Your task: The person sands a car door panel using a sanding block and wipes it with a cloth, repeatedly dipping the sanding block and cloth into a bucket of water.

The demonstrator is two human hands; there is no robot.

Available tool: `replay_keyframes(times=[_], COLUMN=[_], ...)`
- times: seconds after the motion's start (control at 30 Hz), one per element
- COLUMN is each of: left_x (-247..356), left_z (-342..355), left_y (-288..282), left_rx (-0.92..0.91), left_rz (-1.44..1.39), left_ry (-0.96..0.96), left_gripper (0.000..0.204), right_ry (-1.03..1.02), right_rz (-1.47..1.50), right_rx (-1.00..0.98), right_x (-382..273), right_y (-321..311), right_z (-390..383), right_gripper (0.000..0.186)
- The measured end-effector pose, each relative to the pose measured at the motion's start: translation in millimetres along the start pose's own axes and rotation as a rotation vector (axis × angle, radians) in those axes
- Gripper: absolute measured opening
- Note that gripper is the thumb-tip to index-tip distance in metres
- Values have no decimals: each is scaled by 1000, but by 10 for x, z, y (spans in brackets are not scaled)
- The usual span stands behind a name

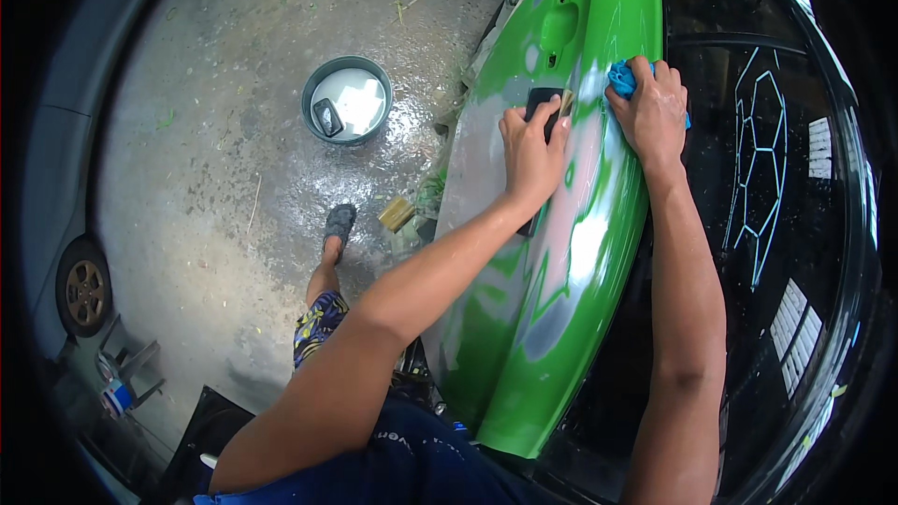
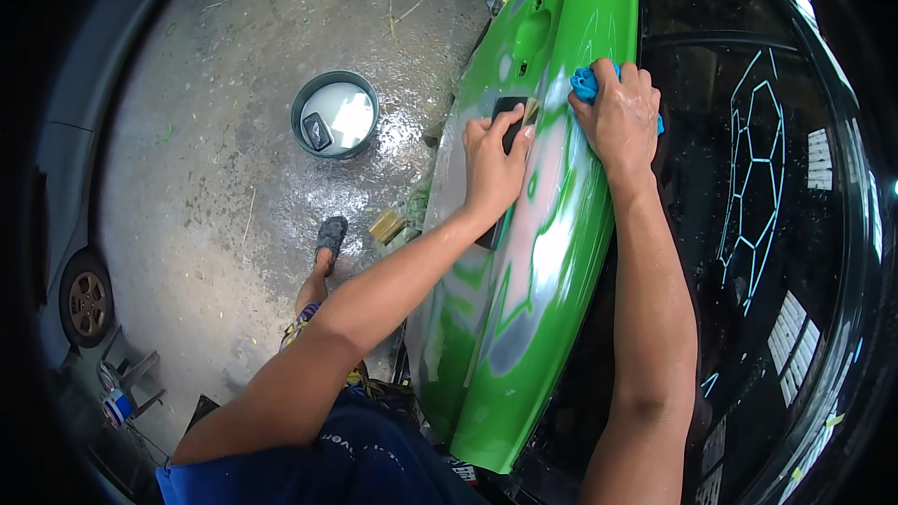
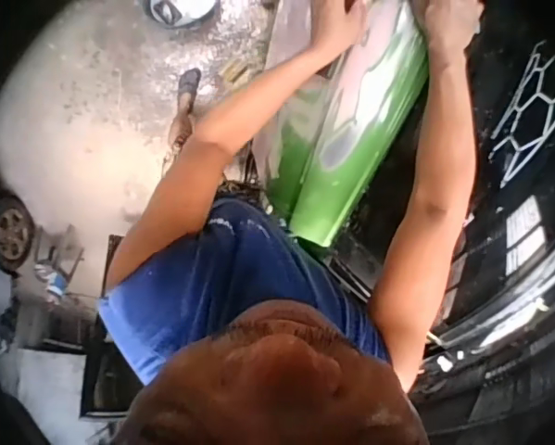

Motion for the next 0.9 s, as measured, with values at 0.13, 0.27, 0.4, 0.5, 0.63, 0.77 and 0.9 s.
replay_keyframes(times=[0.13,0.27,0.4,0.5,0.63,0.77,0.9], left_x=[-337,-105,-507,-613,-362,-775,-371], left_z=[572,-84,394,257,-272,508,-704], left_y=[82,57,87,112,-75,-2,-227], left_rx=[26,-30,-4,-24,-61,-26,-65], left_rz=[-34,-2,-27,-3,-97,-33,-140], left_ry=[-41,18,-32,-83,-76,-88,-90], left_gripper=[36,37,36,35,35,38,40], right_ry=[-14,-2,-2,-8,0,-17,6], right_rz=[37,16,32,34,5,16,-22], right_rx=[21,19,-4,30,-3,-29,-36], right_x=[-168,34,-92,-32,26,-152,71], right_y=[-17,11,2,99,-43,102,30], right_z=[90,-83,69,-27,-22,40,-82], right_gripper=[41,41,42,44,45,45,44])
Point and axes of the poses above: each hand's wrist, its own z-axis towards the middle knuckle, its own y-axis out of the palm, x = y × z, the point moved 10 cm from there along z, towards the middle knuckle, and after that the axes turned 7 degrees about x, right-handed, at the moved point
